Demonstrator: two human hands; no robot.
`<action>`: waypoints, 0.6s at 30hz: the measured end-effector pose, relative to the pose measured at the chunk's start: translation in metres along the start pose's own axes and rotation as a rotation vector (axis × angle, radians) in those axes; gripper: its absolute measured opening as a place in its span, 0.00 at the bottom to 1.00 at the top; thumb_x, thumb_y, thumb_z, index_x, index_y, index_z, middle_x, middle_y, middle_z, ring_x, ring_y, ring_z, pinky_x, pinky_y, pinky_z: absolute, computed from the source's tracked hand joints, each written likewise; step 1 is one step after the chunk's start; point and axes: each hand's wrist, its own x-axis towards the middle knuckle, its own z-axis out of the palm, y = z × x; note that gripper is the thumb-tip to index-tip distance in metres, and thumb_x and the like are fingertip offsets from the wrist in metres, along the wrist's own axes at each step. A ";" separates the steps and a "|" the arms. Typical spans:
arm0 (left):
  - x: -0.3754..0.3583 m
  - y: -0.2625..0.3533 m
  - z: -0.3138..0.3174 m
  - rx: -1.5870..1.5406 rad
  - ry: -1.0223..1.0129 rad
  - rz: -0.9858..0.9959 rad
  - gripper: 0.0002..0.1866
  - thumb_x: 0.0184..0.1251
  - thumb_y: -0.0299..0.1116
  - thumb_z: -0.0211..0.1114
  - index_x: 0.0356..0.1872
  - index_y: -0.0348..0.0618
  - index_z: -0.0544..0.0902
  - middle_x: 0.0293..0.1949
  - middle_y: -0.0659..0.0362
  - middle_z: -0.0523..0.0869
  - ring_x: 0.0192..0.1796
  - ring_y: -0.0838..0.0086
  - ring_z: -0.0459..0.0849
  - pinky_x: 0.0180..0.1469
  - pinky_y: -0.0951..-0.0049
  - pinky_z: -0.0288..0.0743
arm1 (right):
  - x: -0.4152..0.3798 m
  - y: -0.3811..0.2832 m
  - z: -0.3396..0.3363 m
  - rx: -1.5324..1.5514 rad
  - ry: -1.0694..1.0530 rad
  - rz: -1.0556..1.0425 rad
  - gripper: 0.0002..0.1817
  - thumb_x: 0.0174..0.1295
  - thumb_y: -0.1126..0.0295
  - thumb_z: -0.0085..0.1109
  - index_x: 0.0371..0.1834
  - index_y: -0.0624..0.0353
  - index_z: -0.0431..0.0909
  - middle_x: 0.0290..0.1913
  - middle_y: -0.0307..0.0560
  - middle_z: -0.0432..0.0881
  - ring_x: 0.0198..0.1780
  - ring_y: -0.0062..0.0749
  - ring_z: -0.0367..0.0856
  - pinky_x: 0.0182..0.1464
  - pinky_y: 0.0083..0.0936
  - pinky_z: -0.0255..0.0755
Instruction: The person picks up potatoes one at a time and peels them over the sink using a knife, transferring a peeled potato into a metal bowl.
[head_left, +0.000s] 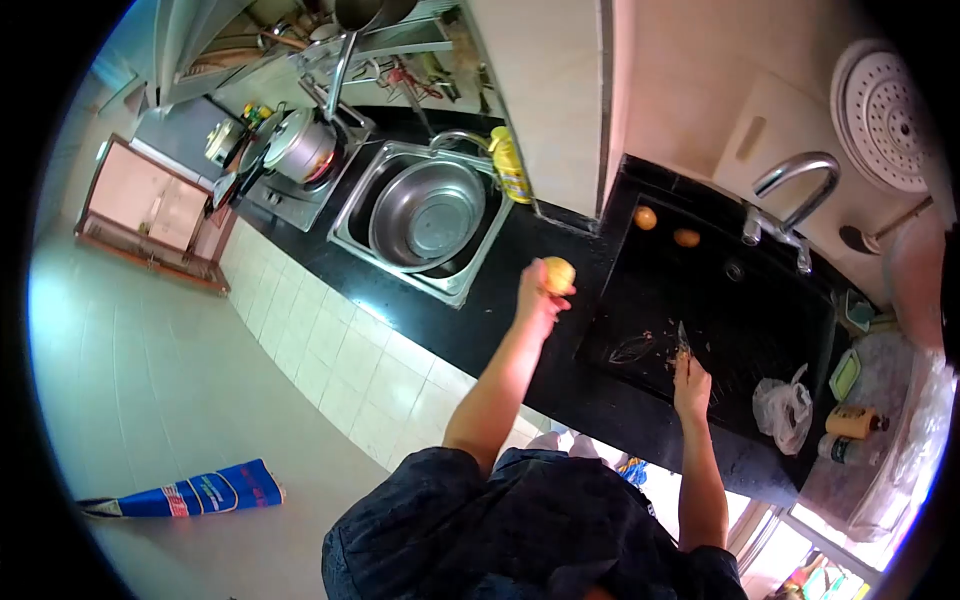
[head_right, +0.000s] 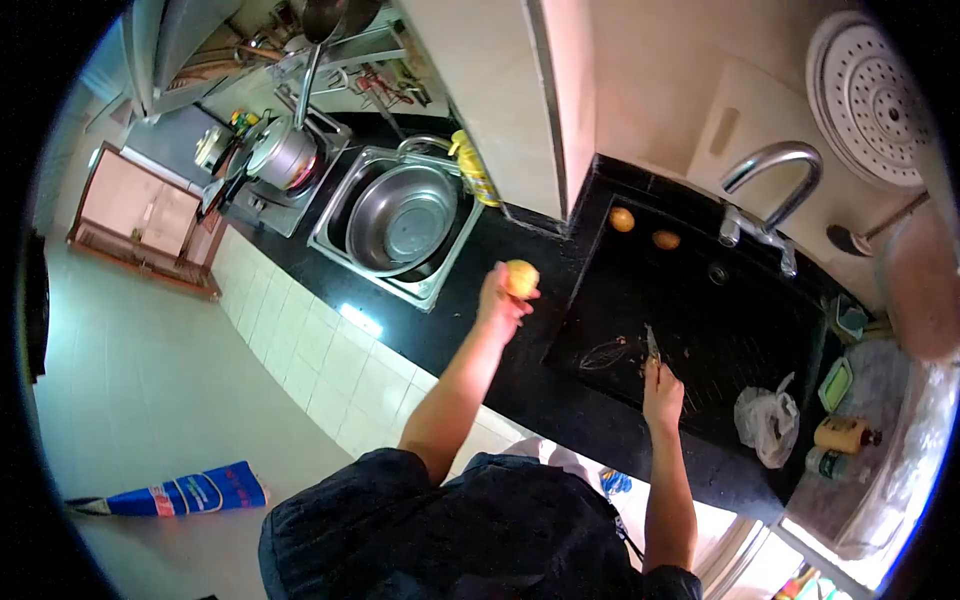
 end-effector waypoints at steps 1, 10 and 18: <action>0.009 0.013 -0.031 0.004 0.030 0.039 0.29 0.78 0.61 0.50 0.50 0.41 0.79 0.39 0.54 0.88 0.27 0.70 0.86 0.16 0.77 0.71 | -0.002 0.010 0.003 0.015 -0.025 0.045 0.20 0.76 0.59 0.51 0.34 0.67 0.80 0.31 0.66 0.82 0.36 0.63 0.83 0.38 0.48 0.73; 0.078 0.100 -0.193 -0.110 0.547 0.251 0.24 0.76 0.53 0.58 0.45 0.37 0.81 0.30 0.57 0.84 0.26 0.70 0.86 0.25 0.74 0.81 | -0.019 0.015 -0.004 -0.054 -0.040 0.093 0.21 0.78 0.59 0.48 0.39 0.68 0.81 0.31 0.65 0.81 0.35 0.61 0.81 0.40 0.47 0.72; 0.051 0.090 -0.203 0.027 0.576 0.104 0.04 0.74 0.31 0.57 0.38 0.43 0.75 0.26 0.59 0.80 0.21 0.74 0.80 0.17 0.78 0.69 | -0.027 0.008 -0.004 -0.031 0.043 -0.044 0.23 0.80 0.59 0.46 0.30 0.65 0.76 0.19 0.44 0.72 0.22 0.27 0.72 0.26 0.31 0.65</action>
